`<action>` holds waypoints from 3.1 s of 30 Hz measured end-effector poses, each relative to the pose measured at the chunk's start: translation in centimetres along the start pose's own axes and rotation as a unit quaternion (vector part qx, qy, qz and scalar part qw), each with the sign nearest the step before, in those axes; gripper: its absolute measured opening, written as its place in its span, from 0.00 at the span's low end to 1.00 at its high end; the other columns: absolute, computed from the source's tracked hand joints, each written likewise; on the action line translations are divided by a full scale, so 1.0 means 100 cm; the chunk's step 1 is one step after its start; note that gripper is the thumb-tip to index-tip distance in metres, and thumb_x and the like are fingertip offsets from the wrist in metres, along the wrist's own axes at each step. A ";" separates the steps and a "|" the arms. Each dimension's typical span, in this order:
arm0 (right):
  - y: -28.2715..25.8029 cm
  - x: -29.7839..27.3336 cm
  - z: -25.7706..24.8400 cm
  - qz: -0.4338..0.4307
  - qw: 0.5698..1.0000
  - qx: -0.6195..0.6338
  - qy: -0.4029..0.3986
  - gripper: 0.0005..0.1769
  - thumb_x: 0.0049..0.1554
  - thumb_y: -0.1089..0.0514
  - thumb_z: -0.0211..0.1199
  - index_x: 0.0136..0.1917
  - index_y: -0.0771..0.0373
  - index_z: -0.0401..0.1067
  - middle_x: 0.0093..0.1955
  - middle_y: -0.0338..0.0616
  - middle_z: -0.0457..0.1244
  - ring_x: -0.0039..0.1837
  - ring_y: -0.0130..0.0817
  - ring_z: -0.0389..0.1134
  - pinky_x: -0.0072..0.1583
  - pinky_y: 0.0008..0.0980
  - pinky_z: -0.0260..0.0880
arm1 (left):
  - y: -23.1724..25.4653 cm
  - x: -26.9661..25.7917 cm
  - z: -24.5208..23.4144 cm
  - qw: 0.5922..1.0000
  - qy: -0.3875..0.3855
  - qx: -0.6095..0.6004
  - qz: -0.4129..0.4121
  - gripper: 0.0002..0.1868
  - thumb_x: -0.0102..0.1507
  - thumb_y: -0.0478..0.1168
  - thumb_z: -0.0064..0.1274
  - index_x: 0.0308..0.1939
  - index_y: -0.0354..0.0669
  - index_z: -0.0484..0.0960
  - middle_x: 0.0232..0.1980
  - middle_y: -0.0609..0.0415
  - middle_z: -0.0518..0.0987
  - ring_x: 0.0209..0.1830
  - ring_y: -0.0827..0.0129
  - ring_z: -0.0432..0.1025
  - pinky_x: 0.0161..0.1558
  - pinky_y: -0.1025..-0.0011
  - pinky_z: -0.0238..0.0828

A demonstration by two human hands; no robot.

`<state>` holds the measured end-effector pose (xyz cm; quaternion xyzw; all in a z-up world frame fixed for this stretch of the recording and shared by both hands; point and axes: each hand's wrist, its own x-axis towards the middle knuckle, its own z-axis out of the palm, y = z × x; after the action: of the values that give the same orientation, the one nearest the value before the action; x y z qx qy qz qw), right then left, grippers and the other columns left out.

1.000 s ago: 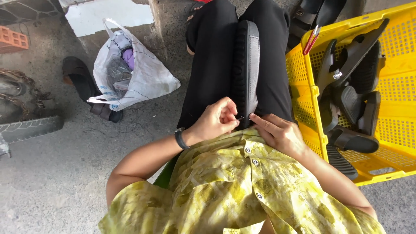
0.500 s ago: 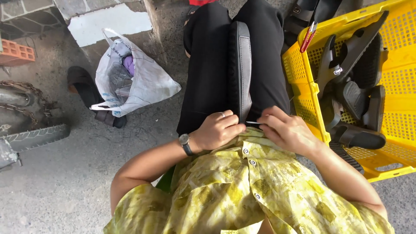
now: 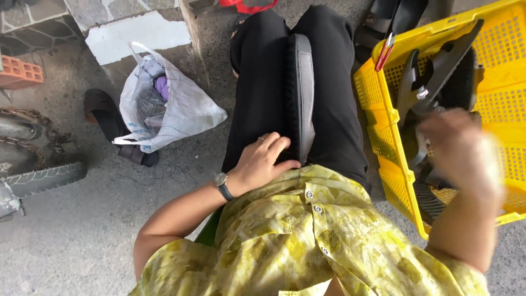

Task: Hand-sewing the sole of a sandal to the upper part using a needle and thread.

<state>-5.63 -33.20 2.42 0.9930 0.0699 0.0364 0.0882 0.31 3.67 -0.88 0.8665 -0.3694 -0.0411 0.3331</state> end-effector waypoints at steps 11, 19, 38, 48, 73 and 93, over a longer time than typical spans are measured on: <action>-0.127 0.018 0.015 -0.043 0.769 0.636 -0.050 0.12 0.49 0.62 0.65 0.49 0.62 0.77 0.27 0.48 0.66 0.33 0.44 0.70 0.31 0.30 0.67 | -0.017 0.009 -0.019 0.813 0.002 -0.573 -0.100 0.15 0.68 0.44 0.41 0.40 0.42 0.83 0.53 0.52 0.68 0.50 0.70 0.67 0.47 0.74 0.68; -0.129 0.031 0.008 -0.049 0.728 0.679 -0.079 0.10 0.51 0.64 0.63 0.48 0.63 0.76 0.26 0.50 0.68 0.29 0.40 0.72 0.30 0.28 0.70 | -0.028 0.004 0.009 0.988 0.013 -0.127 0.088 0.08 0.61 0.42 0.57 0.40 0.42 0.80 0.39 0.56 0.78 0.35 0.64 0.74 0.36 0.72 0.73; -0.128 0.031 -0.001 -0.194 0.910 0.358 0.077 0.21 0.58 0.61 0.49 0.64 0.51 0.70 0.44 0.39 0.63 0.43 0.40 0.69 0.39 0.34 0.72 | -0.014 0.008 0.003 0.989 0.097 -0.106 0.021 0.26 0.55 0.44 0.64 0.53 0.39 0.75 0.49 0.49 0.74 0.52 0.54 0.71 0.53 0.61 0.68; -0.133 0.025 -0.001 -0.203 0.941 0.243 0.121 0.20 0.55 0.61 0.48 0.59 0.54 0.72 0.39 0.40 0.61 0.38 0.35 0.66 0.35 0.32 0.70 | -0.010 0.012 0.017 0.978 0.104 -0.178 0.019 0.24 0.53 0.43 0.65 0.49 0.37 0.76 0.44 0.52 0.74 0.42 0.60 0.75 0.44 0.67 0.74; -0.134 0.024 0.007 -0.144 0.896 0.399 0.132 0.14 0.54 0.59 0.62 0.55 0.56 0.75 0.42 0.42 0.65 0.40 0.41 0.70 0.38 0.32 0.71 | -0.013 0.001 0.031 0.881 -0.028 -0.434 -0.184 0.20 0.54 0.30 0.59 0.45 0.44 0.68 0.27 0.53 0.77 0.20 0.74 0.71 0.19 0.81 0.65; -0.123 0.024 0.006 -0.158 0.865 0.475 0.029 0.07 0.54 0.51 0.58 0.47 0.49 0.72 0.47 0.32 0.63 0.33 0.45 0.69 0.32 0.37 0.70 | 0.006 0.007 0.019 0.961 0.131 0.016 0.242 0.13 0.66 0.42 0.43 0.33 0.44 0.81 0.27 0.58 0.64 0.25 0.67 0.64 0.24 0.72 0.63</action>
<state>-4.83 -20.92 -0.22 0.8890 0.2375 0.0131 -0.3913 -0.18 1.91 -1.84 0.7544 -0.5216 0.1611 0.3645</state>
